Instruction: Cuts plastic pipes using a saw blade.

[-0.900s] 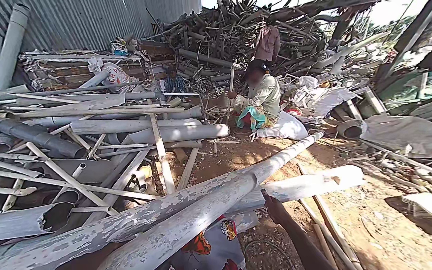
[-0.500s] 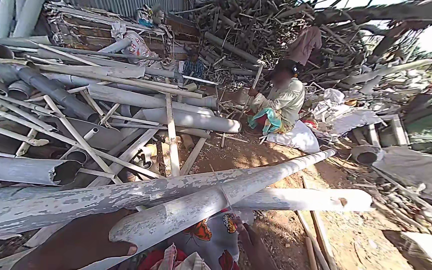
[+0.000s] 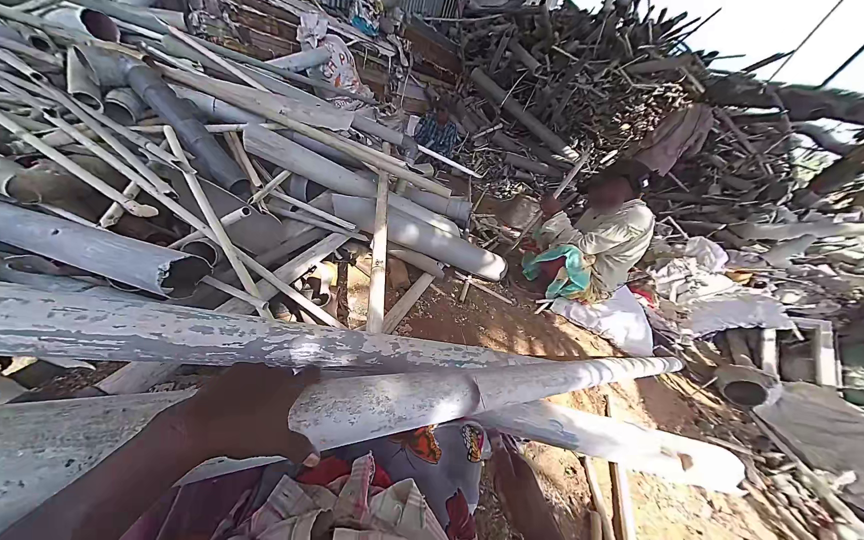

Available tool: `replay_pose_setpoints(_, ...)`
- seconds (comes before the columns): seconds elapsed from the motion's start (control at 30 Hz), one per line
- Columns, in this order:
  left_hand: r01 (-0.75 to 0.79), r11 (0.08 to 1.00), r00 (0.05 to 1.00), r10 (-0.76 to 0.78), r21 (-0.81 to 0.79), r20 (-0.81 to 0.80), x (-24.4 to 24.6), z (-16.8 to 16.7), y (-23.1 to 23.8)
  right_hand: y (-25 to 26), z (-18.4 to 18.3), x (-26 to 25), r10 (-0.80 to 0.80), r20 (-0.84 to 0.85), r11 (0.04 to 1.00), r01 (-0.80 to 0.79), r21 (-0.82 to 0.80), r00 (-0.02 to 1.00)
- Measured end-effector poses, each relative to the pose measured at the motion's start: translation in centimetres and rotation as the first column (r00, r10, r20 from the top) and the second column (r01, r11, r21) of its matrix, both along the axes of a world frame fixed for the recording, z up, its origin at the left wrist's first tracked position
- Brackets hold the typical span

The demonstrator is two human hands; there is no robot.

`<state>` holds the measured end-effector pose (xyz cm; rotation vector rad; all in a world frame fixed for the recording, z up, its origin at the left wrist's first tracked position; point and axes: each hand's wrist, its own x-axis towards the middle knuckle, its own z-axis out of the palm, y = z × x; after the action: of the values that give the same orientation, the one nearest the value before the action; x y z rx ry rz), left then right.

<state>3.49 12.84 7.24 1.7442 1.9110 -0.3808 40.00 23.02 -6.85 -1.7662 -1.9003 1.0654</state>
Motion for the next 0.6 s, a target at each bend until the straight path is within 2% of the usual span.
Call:
replay_pose_setpoints(0.07,0.054,0.999,0.998,-0.054,0.006,0.028,0.1,0.5,-0.4,-1.3,0.1,-0.1,0.022,0.07,0.998,-0.026,0.049,0.997)
replay_pose_setpoints(0.2,0.173,0.985,0.984,-0.174,0.027,0.048,-1.0,0.6,-0.5,-0.4,-1.4,0.4,-0.168,0.065,0.985,0.165,0.049,0.984)
replay_pose_setpoints(0.27,0.177,0.983,0.982,-0.18,0.048,0.056,-2.8,0.9,-0.4,-0.3,-0.6,-0.5,-0.186,0.055,0.982,0.184,0.029,0.981)
replay_pose_setpoints(0.37,0.134,0.988,0.99,-0.137,0.076,0.035,-6.7,2.2,-1.8,-1.2,1.3,-2.5,-0.1,0.062,0.995,0.099,0.019,0.993)
replay_pose_setpoints(0.4,0.153,0.978,0.988,-0.156,0.142,0.01,-8.7,2.2,-3.1,-1.7,2.1,-3.2,-0.063,0.061,0.998,0.062,0.019,0.996)
replay_pose_setpoints(0.43,0.214,0.933,0.976,-0.214,0.29,-0.033,-11.8,1.1,-4.8,-2.1,3.0,-4.0,-0.015,0.05,1.0,0.014,0.028,0.999)
replay_pose_setpoints(0.47,0.295,0.817,0.955,-0.267,0.496,-0.128,-15.5,-1.2,-6.3,-2.6,3.9,-4.8,0.039,0.033,0.998,-0.04,0.042,0.999)
replay_pose_setpoints(0.5,0.295,0.782,0.955,-0.226,0.549,-0.19,-18.0,-1.6,-8.1,-3.2,4.9,-5.8,0.091,0.006,0.994,-0.091,0.056,0.996)
replay_pose_setpoints(0.57,0.179,0.883,0.975,-0.1,0.433,-0.2,-19.4,1.9,-12.0,-4.3,5.8,-7.9,0.177,-0.045,0.982,-0.173,0.081,0.983)
replay_pose_setpoints(0.6,0.141,0.889,0.983,-0.073,0.436,-0.168,-19.8,2.9,-13.6,-4.9,5.9,-9.0,0.218,-0.05,0.974,-0.214,0.071,0.975)
